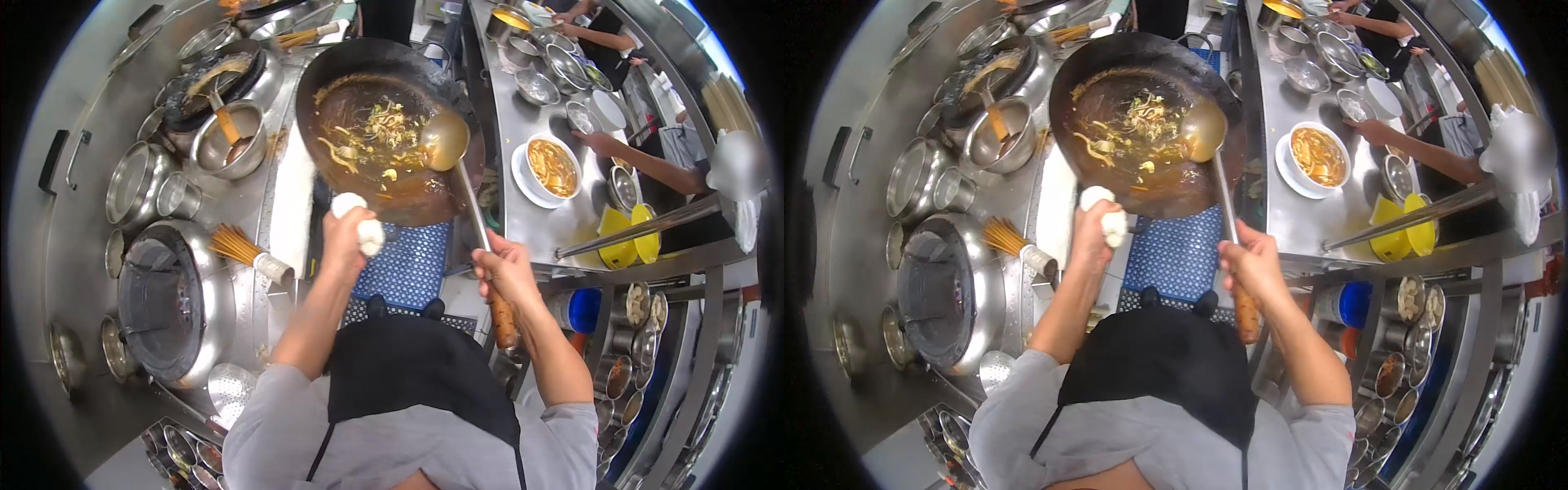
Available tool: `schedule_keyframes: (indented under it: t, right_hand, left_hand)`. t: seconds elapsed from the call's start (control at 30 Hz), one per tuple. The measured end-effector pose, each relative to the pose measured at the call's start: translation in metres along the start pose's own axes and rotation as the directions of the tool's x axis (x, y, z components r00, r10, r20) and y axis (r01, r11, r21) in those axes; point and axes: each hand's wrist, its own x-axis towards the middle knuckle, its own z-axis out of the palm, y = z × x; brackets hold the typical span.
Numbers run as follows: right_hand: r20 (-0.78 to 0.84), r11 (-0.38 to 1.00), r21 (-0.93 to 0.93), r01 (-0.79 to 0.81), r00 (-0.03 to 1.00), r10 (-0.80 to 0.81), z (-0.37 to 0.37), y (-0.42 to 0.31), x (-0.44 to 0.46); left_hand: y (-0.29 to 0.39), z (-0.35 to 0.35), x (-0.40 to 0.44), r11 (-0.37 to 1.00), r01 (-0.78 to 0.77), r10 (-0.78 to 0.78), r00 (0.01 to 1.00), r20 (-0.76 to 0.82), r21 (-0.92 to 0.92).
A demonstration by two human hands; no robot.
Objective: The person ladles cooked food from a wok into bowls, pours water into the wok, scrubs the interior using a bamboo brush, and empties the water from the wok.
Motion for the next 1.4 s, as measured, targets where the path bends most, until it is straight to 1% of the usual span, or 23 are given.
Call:
schedule_keyframes:
  t: [0.03,0.1,0.2,0.27,0.33,0.37,0.4,0.47,0.5,0.6,0.67,0.73,0.8,0.83,0.9,0.93,1.0,1.03,1.07,1.13,1.23,1.3,1.4]
  right_hand:
    - [0.023,0.993,0.070,-0.098,0.995,0.096,0.019,-0.011,-0.007]
    - [0.160,0.968,0.208,-0.139,0.981,0.107,0.042,-0.011,-0.003]
    - [0.342,0.901,0.373,-0.223,0.935,0.090,0.067,-0.011,-0.007]
    - [0.443,0.867,0.443,-0.230,0.897,0.012,0.064,-0.012,-0.013]
    - [0.622,0.679,0.624,-0.387,0.771,-0.133,0.034,0.015,0.005]
    - [0.674,0.628,0.647,-0.432,0.709,-0.206,0.026,0.036,0.021]
    - [0.659,0.644,0.643,-0.414,0.727,-0.191,0.030,0.061,0.031]
    - [0.645,0.618,0.643,-0.452,0.755,-0.119,0.055,0.062,0.020]
    - [0.675,0.535,0.654,-0.536,0.732,-0.093,0.053,0.065,0.026]
    - [0.674,0.548,0.638,-0.542,0.737,-0.056,0.028,0.058,0.013]
    - [0.562,0.747,0.549,-0.374,0.827,0.001,-0.001,0.042,-0.003]
    - [0.356,0.898,0.385,-0.211,0.932,0.066,-0.020,0.014,-0.024]
    - [0.135,0.978,0.146,-0.148,0.983,0.128,-0.019,-0.010,-0.040]
    - [0.091,0.988,0.064,-0.137,0.987,0.131,-0.015,-0.011,-0.041]
    - [0.072,0.984,0.053,-0.168,0.984,0.164,-0.003,-0.003,-0.036]
    - [0.073,0.982,0.041,-0.182,0.981,0.179,0.007,-0.001,-0.032]
    - [0.123,0.967,0.144,-0.211,0.973,0.194,0.036,0.001,-0.031]
    - [0.183,0.949,0.211,-0.234,0.963,0.196,0.049,-0.002,-0.029]
    - [0.240,0.928,0.271,-0.257,0.951,0.194,0.056,-0.006,-0.026]
    - [0.384,0.849,0.434,-0.301,0.914,0.128,0.055,-0.010,-0.025]
    - [0.571,0.690,0.614,-0.383,0.819,-0.054,0.036,-0.004,-0.020]
    - [0.625,0.610,0.666,-0.429,0.768,-0.142,0.020,0.023,-0.003]
    - [0.560,0.721,0.592,-0.359,0.827,-0.048,0.053,0.057,0.011]
  left_hand:
    - [-0.009,0.005,-0.001,0.999,-0.050,0.050,0.999,-0.017,0.014]
    - [-0.019,0.012,0.000,0.992,-0.120,0.122,0.992,-0.040,0.038]
    - [-0.027,0.011,0.001,0.986,-0.132,0.139,0.988,-0.068,0.099]
    - [-0.029,0.006,0.005,0.982,-0.129,0.142,0.986,-0.091,0.136]
    - [-0.017,0.002,0.004,0.999,-0.031,0.034,0.995,-0.091,0.039]
    - [-0.012,-0.002,0.005,1.000,0.013,-0.014,0.997,-0.081,-0.016]
    - [-0.008,-0.009,0.001,0.996,0.067,-0.072,0.995,-0.069,-0.062]
    - [-0.003,-0.020,0.003,0.978,0.180,-0.182,0.983,-0.011,-0.101]
    - [-0.004,-0.027,0.004,0.964,0.212,-0.213,0.977,0.017,-0.159]
    - [-0.011,-0.044,0.009,0.930,0.290,-0.273,0.956,0.104,-0.227]
    - [-0.005,-0.046,0.004,0.931,0.307,-0.293,0.951,0.098,-0.199]
    - [-0.005,-0.043,-0.001,0.962,0.196,-0.186,0.980,0.070,-0.188]
    - [-0.002,-0.037,-0.003,0.985,0.147,-0.144,0.989,0.035,-0.095]
    - [-0.001,-0.031,-0.005,0.991,0.110,-0.109,0.994,0.019,-0.073]
    - [-0.002,-0.017,-0.006,0.999,0.016,-0.017,1.000,-0.017,-0.033]
    - [-0.003,-0.012,-0.005,1.000,-0.003,0.003,1.000,-0.015,0.007]
    - [-0.008,0.005,-0.002,0.993,-0.093,0.096,0.994,-0.044,0.073]
    - [-0.013,0.009,0.002,0.983,-0.143,0.151,0.987,-0.059,0.112]
    - [-0.015,0.011,0.003,0.984,-0.137,0.144,0.988,-0.058,0.110]
    - [-0.022,0.013,0.010,0.965,-0.199,0.211,0.976,-0.061,0.169]
    - [-0.016,0.009,0.020,0.989,-0.097,0.105,0.992,-0.067,0.109]
    - [0.000,0.003,0.026,0.999,0.016,-0.014,0.998,-0.056,0.044]
    - [0.000,-0.023,0.034,0.973,0.198,-0.197,0.980,0.020,-0.116]
